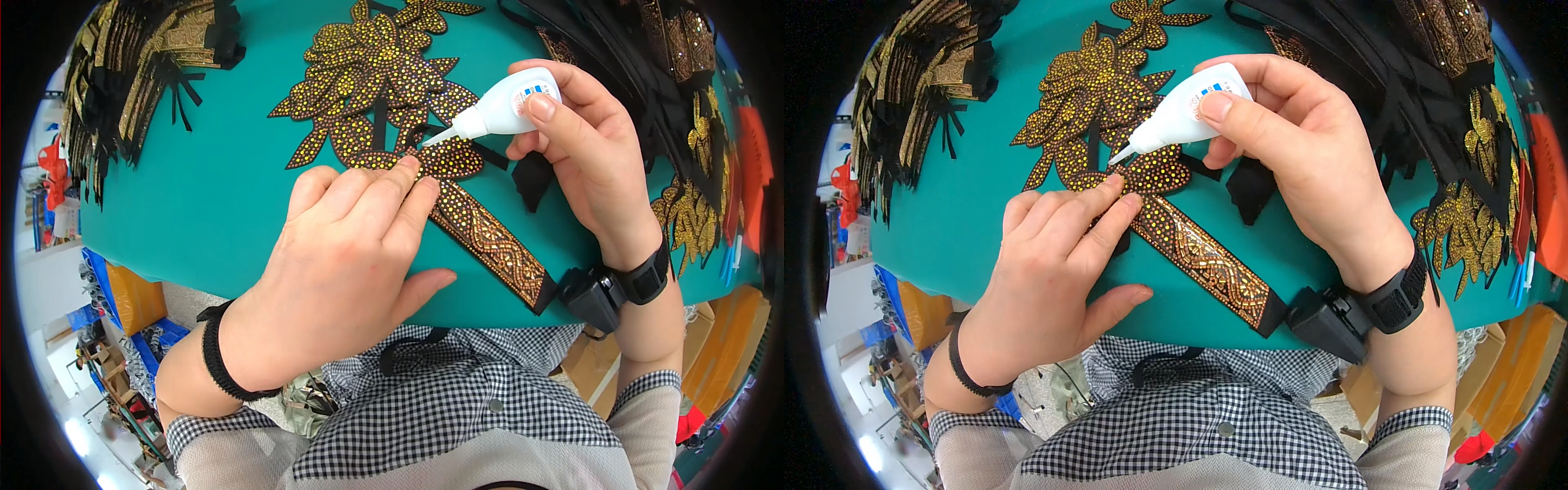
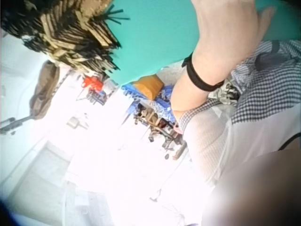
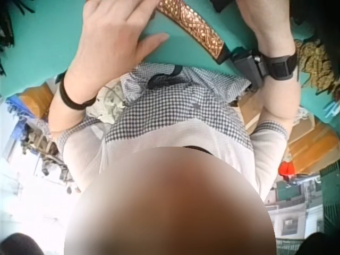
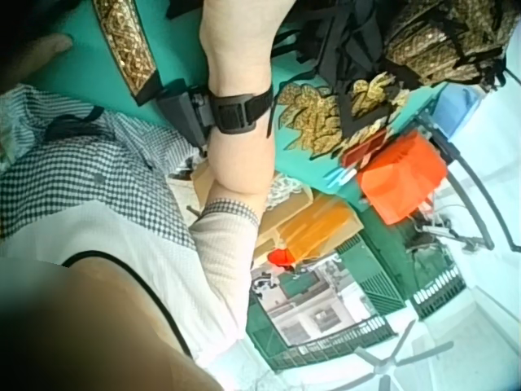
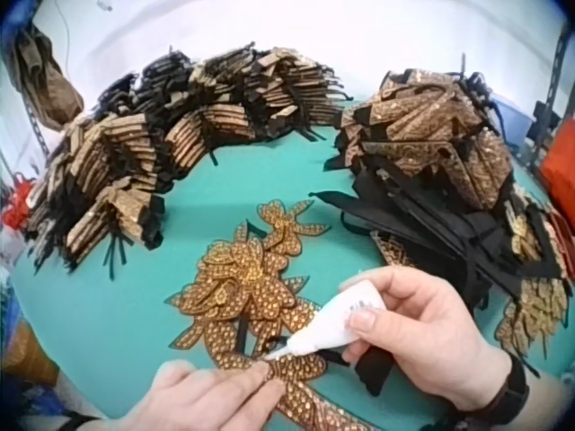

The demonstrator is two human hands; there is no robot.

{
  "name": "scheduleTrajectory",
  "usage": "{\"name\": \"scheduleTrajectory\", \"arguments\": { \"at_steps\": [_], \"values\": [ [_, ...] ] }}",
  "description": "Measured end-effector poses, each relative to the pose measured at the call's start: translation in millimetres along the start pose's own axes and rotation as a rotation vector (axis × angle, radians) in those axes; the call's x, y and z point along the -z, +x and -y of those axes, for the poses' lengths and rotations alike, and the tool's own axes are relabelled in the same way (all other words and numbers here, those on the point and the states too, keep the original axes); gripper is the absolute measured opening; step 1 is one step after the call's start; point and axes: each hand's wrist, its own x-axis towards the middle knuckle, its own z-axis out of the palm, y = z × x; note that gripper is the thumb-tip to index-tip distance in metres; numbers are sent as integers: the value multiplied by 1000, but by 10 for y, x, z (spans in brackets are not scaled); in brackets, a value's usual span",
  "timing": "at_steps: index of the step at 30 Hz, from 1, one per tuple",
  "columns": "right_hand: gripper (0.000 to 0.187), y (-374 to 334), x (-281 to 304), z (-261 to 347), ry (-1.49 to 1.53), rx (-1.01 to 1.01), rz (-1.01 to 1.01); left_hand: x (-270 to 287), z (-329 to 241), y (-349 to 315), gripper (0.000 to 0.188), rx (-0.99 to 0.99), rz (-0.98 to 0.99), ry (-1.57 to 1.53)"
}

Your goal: The recorder applies glue to small butterfly-shaped shoe decorations and attaches them to a larger shoe component.

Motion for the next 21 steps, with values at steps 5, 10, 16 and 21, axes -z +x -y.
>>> {"name": "scheduleTrajectory", "arguments": {
  "at_steps": [5, 10, 16, 21],
  "values": [
    [30, 8, 5, 0, 11, 10, 13, -12, 2, 12, 57, -15, -52, 49],
    [28, -1, 21, 2, 49, 7, -12, 4, 10, 10, 52, -52, -82, 60],
    [28, 1, 11, -20, 148, 32, 11, 8, 41, -10, 45, -39, -94, 42],
    [28, 7, 35, -37, 151, 43, 13, 72, 34, 8, 36, -53, -100, 63]
  ]
}}
